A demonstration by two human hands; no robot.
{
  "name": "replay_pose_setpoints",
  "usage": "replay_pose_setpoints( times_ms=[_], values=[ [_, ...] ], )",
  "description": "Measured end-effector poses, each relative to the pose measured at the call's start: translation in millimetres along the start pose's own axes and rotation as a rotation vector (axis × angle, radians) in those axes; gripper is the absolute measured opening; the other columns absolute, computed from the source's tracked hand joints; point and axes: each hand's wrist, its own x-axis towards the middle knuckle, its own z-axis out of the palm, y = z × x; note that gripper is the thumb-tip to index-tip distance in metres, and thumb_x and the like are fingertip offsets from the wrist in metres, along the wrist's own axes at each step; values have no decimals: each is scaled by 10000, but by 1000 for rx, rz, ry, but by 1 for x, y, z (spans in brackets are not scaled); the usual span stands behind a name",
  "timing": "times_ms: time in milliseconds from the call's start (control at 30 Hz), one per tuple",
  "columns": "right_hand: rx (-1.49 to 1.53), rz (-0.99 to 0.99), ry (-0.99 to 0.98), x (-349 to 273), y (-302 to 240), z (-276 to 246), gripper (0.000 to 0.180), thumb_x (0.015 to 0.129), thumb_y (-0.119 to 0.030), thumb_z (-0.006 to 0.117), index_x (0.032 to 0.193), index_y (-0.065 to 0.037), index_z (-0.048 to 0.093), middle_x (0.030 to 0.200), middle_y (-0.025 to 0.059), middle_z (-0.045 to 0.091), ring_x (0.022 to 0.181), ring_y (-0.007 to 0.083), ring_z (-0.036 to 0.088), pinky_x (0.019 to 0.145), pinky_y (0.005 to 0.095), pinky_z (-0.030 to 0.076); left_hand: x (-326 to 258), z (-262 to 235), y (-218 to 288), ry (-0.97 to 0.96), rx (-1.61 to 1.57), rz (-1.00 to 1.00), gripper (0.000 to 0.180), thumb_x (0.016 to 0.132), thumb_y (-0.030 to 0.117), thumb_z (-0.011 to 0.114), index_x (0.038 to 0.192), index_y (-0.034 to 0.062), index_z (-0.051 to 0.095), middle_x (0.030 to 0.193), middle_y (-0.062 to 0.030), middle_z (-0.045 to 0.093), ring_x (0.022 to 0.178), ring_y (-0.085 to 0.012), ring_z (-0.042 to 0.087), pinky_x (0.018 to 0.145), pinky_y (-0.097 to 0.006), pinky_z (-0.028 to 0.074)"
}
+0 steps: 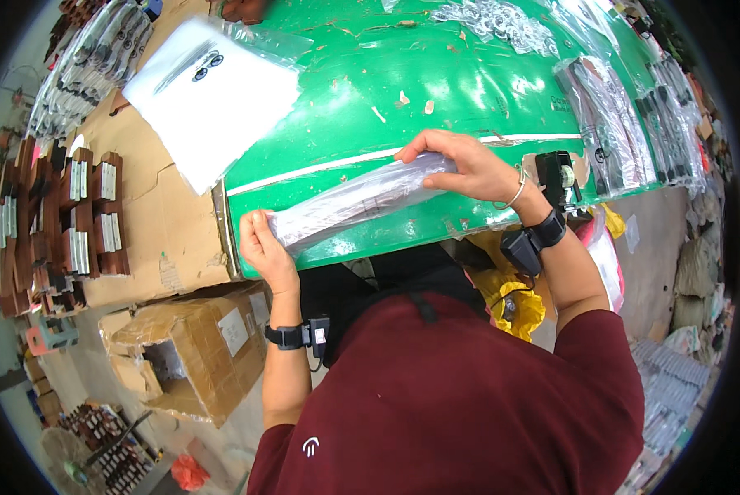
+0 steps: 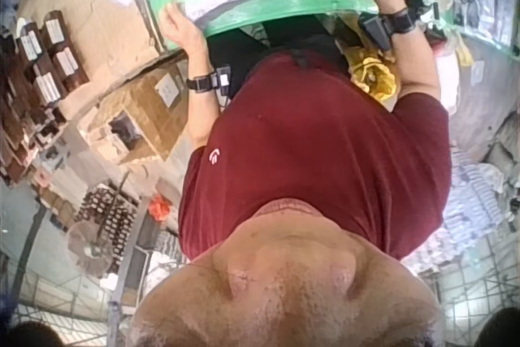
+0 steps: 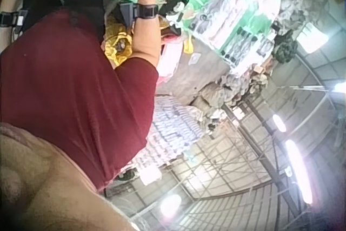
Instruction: The recorder is placing wooden furniture components and metal hardware into plastic bags and sealing them with tape.
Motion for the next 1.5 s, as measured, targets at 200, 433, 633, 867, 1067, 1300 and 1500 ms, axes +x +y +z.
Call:
replay_pose_setpoints(
  times_ms=[200,433,633,867,1067,1300,1500],
  values=[
    [-138,15,85,-10,13,19,293,827,-80,735,1111,-107,668,1114,59,693,1089,257,646,967,378,505,-9,-2,-6,-15,99,9,266,1076,123,495,844,10,558,771,-4,505,736,-102,435,670,-286,399],
    [-189,0,150,-15,5,29,213,835,-170,709,1046,-184,686,1037,-1,696,1032,257,639,879,417,512,-15,-7,2,-30,76,15,286,1082,157,504,844,10,561,774,-1,504,735,-91,425,672,-280,384],
    [-225,-40,204,-10,7,29,175,830,-171,711,1003,-195,701,1010,-33,699,996,240,637,862,406,509,-6,-12,-4,-98,115,12,286,1087,175,500,865,4,561,780,-10,522,746,-103,450,693,-282,399],
    [-259,-52,245,-10,12,34,185,838,-167,698,1016,-216,708,981,-19,699,995,244,647,843,428,506,-1,-9,-7,-130,59,30,301,1091,205,497,853,29,549,796,32,476,769,-75,419,705,-264,376],
    [-228,-98,276,-6,11,39,209,833,-137,698,1026,-216,714,983,-22,709,1004,237,649,868,418,501,0,-14,-8,-122,109,46,307,1093,204,496,840,33,530,793,41,464,770,-69,408,710,-256,368],
    [-219,-123,317,-7,10,44,220,827,-118,703,1026,-212,713,974,-22,712,1007,230,651,883,415,502,-1,-13,-6,-89,110,34,298,1091,199,498,848,33,541,799,34,472,776,-72,419,713,-260,378],
    [-228,-140,342,-4,13,48,204,816,-120,719,1004,-198,708,939,-10,700,992,236,653,882,405,502,4,-23,-1,-156,237,80,306,1093,199,484,893,3,606,816,2,555,793,-97,485,755,-279,422]
  ],
)
